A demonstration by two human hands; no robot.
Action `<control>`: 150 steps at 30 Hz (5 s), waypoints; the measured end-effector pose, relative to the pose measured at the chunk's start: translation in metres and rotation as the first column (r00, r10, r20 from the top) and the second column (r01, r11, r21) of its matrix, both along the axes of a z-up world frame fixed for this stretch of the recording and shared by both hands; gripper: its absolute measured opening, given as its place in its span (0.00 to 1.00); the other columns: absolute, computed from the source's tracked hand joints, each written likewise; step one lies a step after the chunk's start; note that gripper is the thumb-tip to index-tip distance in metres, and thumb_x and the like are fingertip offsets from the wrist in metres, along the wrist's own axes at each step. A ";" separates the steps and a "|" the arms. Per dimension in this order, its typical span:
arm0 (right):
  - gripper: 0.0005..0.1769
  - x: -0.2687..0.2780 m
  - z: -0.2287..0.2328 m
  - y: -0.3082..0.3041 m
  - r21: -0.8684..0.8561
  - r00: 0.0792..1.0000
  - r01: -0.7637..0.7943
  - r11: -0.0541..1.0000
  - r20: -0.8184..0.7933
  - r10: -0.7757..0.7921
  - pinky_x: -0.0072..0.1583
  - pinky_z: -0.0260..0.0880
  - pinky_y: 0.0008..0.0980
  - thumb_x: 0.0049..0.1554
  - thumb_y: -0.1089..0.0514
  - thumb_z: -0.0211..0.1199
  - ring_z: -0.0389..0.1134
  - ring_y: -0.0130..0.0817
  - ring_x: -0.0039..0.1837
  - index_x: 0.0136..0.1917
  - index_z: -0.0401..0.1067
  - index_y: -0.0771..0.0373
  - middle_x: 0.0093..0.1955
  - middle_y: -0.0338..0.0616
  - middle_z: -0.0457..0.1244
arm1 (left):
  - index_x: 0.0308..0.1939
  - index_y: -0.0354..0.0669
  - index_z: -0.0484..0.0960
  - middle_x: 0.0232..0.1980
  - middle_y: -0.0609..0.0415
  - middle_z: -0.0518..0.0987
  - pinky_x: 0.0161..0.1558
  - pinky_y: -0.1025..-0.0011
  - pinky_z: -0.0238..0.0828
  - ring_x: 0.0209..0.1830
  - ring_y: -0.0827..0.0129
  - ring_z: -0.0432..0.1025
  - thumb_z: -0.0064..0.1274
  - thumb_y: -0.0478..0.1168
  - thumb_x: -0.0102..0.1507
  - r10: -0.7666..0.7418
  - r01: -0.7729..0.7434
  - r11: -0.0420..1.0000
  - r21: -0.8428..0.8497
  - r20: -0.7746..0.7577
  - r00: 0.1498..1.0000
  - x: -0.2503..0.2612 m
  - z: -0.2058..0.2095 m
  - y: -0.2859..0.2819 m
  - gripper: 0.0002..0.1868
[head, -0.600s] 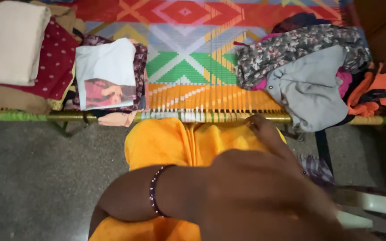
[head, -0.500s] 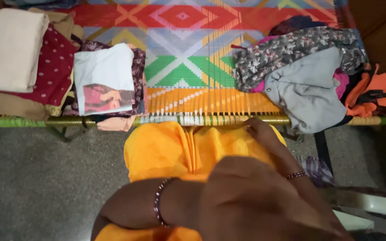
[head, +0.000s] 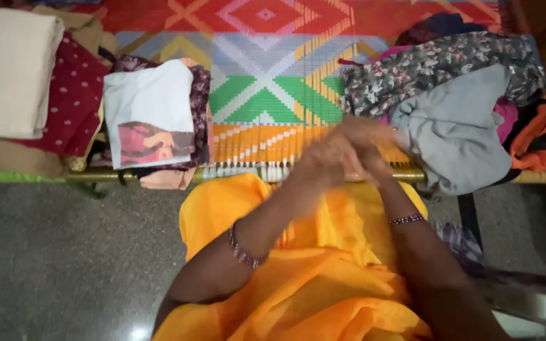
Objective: The person folds a floral-patterned cloth, a light grey shirt, and a pink garment one by one on a woven cot. Each item is smoothed, folded into a compact rectangle, and placed on a growing stack to the left.
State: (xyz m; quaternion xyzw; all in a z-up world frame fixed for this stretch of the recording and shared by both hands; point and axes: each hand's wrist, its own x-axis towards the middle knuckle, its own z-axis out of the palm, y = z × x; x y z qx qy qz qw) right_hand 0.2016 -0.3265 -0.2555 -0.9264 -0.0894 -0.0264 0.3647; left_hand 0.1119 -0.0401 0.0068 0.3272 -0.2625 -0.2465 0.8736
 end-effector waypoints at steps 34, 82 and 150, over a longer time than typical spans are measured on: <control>0.25 0.049 0.133 0.089 0.945 0.966 0.155 0.288 -0.084 -0.243 0.67 0.66 0.35 0.63 0.60 0.65 0.66 0.34 0.65 0.72 0.70 0.68 0.67 0.47 0.65 | 0.68 0.50 0.72 0.55 0.64 0.80 0.49 0.71 0.73 0.49 0.74 0.75 0.37 0.65 0.67 0.497 -0.124 0.733 0.669 -0.402 0.769 0.147 -0.289 0.039 0.34; 0.36 0.123 -0.098 -0.063 0.728 0.657 0.666 0.164 -0.467 -0.592 0.40 0.69 0.30 0.62 0.61 0.69 0.70 0.33 0.42 0.71 0.46 0.49 0.50 0.43 0.66 | 0.71 0.48 0.70 0.83 0.55 0.49 0.74 0.36 0.35 0.82 0.44 0.39 0.61 0.43 0.56 -0.211 -0.517 -0.265 0.814 0.475 0.854 0.134 -0.269 0.052 0.38; 0.16 0.056 -0.064 0.064 0.552 0.955 0.240 0.798 -0.281 -0.093 0.58 0.68 0.31 0.61 0.57 0.63 0.65 0.30 0.57 0.60 0.70 0.66 0.53 0.41 0.65 | 0.61 0.40 0.79 0.59 0.49 0.78 0.50 0.73 0.74 0.48 0.68 0.74 0.47 0.35 0.73 0.309 -0.629 0.770 0.112 0.796 0.520 -0.018 0.037 0.036 0.14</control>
